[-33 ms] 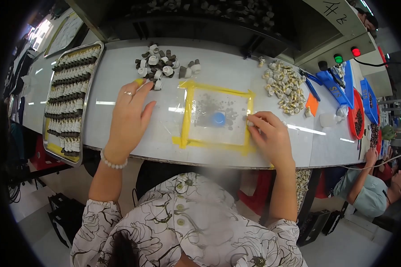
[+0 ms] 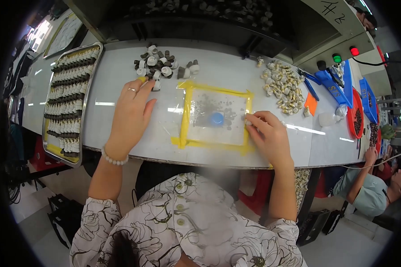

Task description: The person assembles small cat-like figurines by hand, attaching gold-colored accessories to white figurine bases.

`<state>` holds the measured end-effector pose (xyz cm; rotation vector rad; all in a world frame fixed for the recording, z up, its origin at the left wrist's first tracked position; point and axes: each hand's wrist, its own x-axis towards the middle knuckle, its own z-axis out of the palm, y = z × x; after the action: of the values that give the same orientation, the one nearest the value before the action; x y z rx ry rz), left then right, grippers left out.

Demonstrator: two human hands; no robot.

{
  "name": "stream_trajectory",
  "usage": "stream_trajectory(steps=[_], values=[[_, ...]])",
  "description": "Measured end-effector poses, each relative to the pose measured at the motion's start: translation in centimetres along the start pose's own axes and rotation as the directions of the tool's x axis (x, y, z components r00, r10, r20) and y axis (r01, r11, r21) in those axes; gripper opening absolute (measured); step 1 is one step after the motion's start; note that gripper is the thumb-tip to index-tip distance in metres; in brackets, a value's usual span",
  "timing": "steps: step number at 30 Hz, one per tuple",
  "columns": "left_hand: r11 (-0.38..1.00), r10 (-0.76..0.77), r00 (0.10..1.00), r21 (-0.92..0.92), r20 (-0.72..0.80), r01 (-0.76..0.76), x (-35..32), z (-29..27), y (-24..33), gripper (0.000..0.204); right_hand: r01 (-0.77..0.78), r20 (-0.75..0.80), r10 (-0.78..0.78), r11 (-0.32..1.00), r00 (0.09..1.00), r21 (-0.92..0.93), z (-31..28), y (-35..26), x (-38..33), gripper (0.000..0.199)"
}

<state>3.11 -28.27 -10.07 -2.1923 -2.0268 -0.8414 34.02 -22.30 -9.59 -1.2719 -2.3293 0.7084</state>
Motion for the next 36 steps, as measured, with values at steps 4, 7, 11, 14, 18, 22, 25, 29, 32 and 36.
stream_trajectory(steps=[4, 7, 11, 14, 18, 22, 25, 29, 32, 36], values=[[0.999, -0.026, 0.998, 0.029, 0.063, 0.024, 0.4, 1.6, -0.5, 0.032, 0.097, -0.023, -0.099, 0.989, 0.995, -0.108, 0.3, 0.1, 0.1, 0.028], [0.996, -0.052, 0.992, -0.062, 0.117, 0.060, 0.3, 1.0, 0.5, 0.028, 0.118, -0.062, -0.126, 0.985, 0.990, -0.124, 0.7, 0.0, 0.2, 0.028], [0.985, 0.018, 0.993, -0.172, 0.120, 0.003, -0.1, 1.0, 1.1, 0.024, 0.123, -0.096, -0.129, 0.990, 0.987, -0.066, 1.0, 1.0, 0.3, 0.026], [0.963, 0.032, 0.991, -0.269, 0.129, 0.004, -0.4, 1.1, 1.7, 0.024, 0.171, -0.114, -0.182, 0.980, 0.977, -0.104, 0.8, 0.5, 1.0, 0.022], [0.557, -0.118, 0.899, -0.721, 0.423, 0.412, -1.7, 0.7, 3.1, 0.025, 0.187, -0.075, -0.191, 0.981, 0.979, -0.057, 1.1, -0.8, 1.7, 0.023], [0.325, -0.188, 0.909, -0.850, 0.371, 0.414, -3.2, 1.3, 4.3, 0.027, 0.301, -0.056, -0.302, 0.953, 0.952, -0.019, 2.0, -2.6, 2.8, 0.024], [-0.109, -0.218, 0.854, -0.881, 0.472, 0.460, -3.4, 1.0, 4.5, 0.032, 0.318, -0.001, -0.319, 0.946, 0.948, -0.064, 2.2, -3.4, 3.4, 0.024], [-0.377, -0.142, 0.803, -0.781, 0.579, 0.497, -4.0, 1.3, 4.2, 0.033, 0.359, 0.043, -0.356, 0.923, 0.933, -0.142, 2.4, -3.8, 3.6, 0.023], [-0.417, -0.133, 0.815, -0.778, 0.563, 0.469, -4.2, 1.6, 4.4, 0.032, 0.365, 0.058, -0.360, 0.916, 0.931, -0.167, 2.4, -3.9, 3.7, 0.023], [-0.465, -0.057, 0.849, -0.766, 0.525, 0.443, -4.4, 2.1, 4.5, 0.032, 0.295, 0.000, -0.296, 0.955, 0.955, -0.031, 2.6, -3.6, 3.3, 0.025]])
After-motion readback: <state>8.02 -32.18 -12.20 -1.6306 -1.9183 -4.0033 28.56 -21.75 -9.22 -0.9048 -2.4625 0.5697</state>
